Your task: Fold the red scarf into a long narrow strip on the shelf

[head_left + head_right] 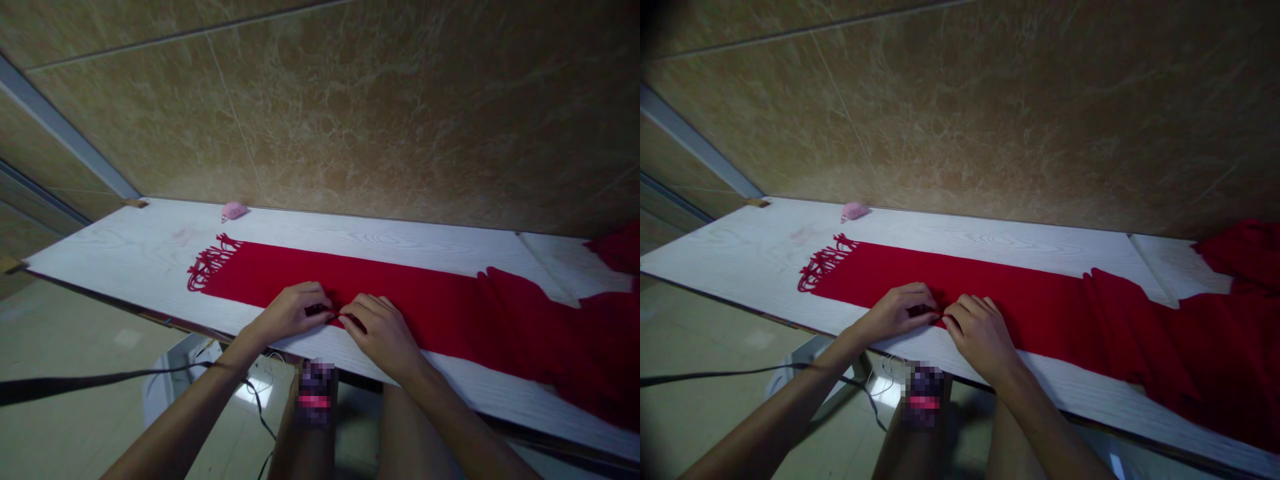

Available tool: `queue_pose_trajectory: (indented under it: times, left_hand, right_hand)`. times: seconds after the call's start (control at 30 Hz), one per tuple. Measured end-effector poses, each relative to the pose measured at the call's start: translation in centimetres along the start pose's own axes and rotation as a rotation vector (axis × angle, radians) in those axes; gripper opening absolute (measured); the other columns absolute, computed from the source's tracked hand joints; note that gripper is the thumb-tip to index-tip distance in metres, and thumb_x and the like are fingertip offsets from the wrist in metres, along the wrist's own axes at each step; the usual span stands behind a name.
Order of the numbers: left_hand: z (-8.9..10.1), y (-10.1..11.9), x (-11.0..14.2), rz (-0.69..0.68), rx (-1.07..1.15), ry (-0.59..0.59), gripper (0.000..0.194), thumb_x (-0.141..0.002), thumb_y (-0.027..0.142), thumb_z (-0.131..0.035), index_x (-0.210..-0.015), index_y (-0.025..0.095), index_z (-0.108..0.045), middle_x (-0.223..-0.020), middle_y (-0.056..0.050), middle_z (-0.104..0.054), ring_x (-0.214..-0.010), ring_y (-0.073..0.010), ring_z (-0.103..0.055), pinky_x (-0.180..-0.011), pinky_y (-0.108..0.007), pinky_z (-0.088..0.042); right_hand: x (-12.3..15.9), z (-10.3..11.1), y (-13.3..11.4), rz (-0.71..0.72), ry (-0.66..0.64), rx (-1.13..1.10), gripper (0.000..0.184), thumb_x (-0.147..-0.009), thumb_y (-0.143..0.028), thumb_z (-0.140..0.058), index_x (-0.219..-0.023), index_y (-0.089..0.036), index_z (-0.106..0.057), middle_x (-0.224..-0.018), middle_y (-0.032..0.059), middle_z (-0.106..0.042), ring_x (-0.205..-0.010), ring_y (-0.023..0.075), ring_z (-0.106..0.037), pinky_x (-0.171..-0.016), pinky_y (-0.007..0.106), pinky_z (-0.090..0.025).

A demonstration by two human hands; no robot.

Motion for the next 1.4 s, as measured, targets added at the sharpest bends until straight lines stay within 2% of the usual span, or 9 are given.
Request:
queue_pose_trajectory:
  times: [0.27,0.53,0.77,0.9,1.2,1.4]
  left_hand:
    - [0.0,0.1,-0.1,-0.008,-0.033,-0.035,0.019,-0.101,0.032,-0.063,-0.102,0.017,-0.074,-0.094,-0.006,-0.069,-0.086,-0.0158,-0.064,-0.075,-0.028,-0.053]
    - [-0.2,0.6,0.0,-0.115,-0.143,-0.032,0.016,-0.102,0.027,-0.062,-0.103,0.016,-0.074,-0.094,-0.005,-0.069,-0.086,-0.0163,-0.061,-0.074,-0.028,-0.052]
    - [-0.2,1.1,0.2,-0.177,-0.281,-0.008,0.02,-0.104,0.03,-0.06,-0.099,0.018,-0.074,-0.091,-0.003,-0.07,-0.081,-0.0158,-0.058,-0.074,-0.03,-0.048]
    - [-0.2,1.2,0.4,-0.203,-0.313,-0.002,0.02,-0.104,0.029,-0.059,-0.099,0.018,-0.074,-0.09,-0.003,-0.07,-0.081,-0.0155,-0.059,-0.075,-0.03,-0.048]
    - [-0.2,0.9,0.5,-0.178,-0.271,-0.014,0.02,-0.104,0.028,-0.057,-0.1,0.018,-0.074,-0.092,-0.005,-0.071,-0.082,-0.0153,-0.06,-0.073,-0.029,-0.05]
    - [-0.6,0.4,0.5,-0.155,-0.241,-0.025,0.022,-0.105,0.031,-0.056,-0.103,0.018,-0.074,-0.095,-0.005,-0.072,-0.086,-0.0157,-0.062,-0.077,-0.03,-0.052]
  right_hand:
    - [-0.2,-0.1,-0.1,0.032,-0.013,0.068,0.006,-0.099,-0.022,-0.067,-0.097,-0.022,-0.072,-0.095,0.0016,-0.071,-0.086,0.0178,-0.062,-0.08,0.035,-0.04]
    - [-0.2,0.0,-0.5,0.08,-0.031,0.109,0.009,-0.101,-0.022,-0.064,-0.097,-0.021,-0.072,-0.093,0.0018,-0.069,-0.085,0.0179,-0.059,-0.079,0.035,-0.038]
    - [-0.1,0.1,-0.7,0.122,-0.004,0.155,0.011,-0.102,-0.021,-0.061,-0.095,-0.02,-0.07,-0.09,0.0021,-0.068,-0.083,0.0183,-0.057,-0.08,0.035,-0.036]
    - [0.0,0.2,-0.7,0.101,0.014,0.222,0.009,-0.101,-0.022,-0.063,-0.101,-0.019,-0.071,-0.094,0.0041,-0.069,-0.086,0.0202,-0.058,-0.082,0.036,-0.037]
    - [0.0,0.1,-0.6,0.062,-0.029,0.44,0.018,-0.097,-0.016,-0.057,-0.109,-0.018,-0.071,-0.103,0.0078,-0.071,-0.091,0.023,-0.059,-0.086,0.04,-0.036]
    - [1.2,1.4,0.7,0.021,-0.016,0.519,0.018,-0.094,-0.016,-0.061,-0.108,-0.02,-0.072,-0.099,0.0073,-0.071,-0.091,0.0234,-0.06,-0.088,0.041,-0.036]
Point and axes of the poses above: each hand's wrist, its own x-axis away from the middle knuckle, its own z-axis out of the back of the hand, y = z × x, the point moved 6 cm from there along -x, towards the middle knuckle
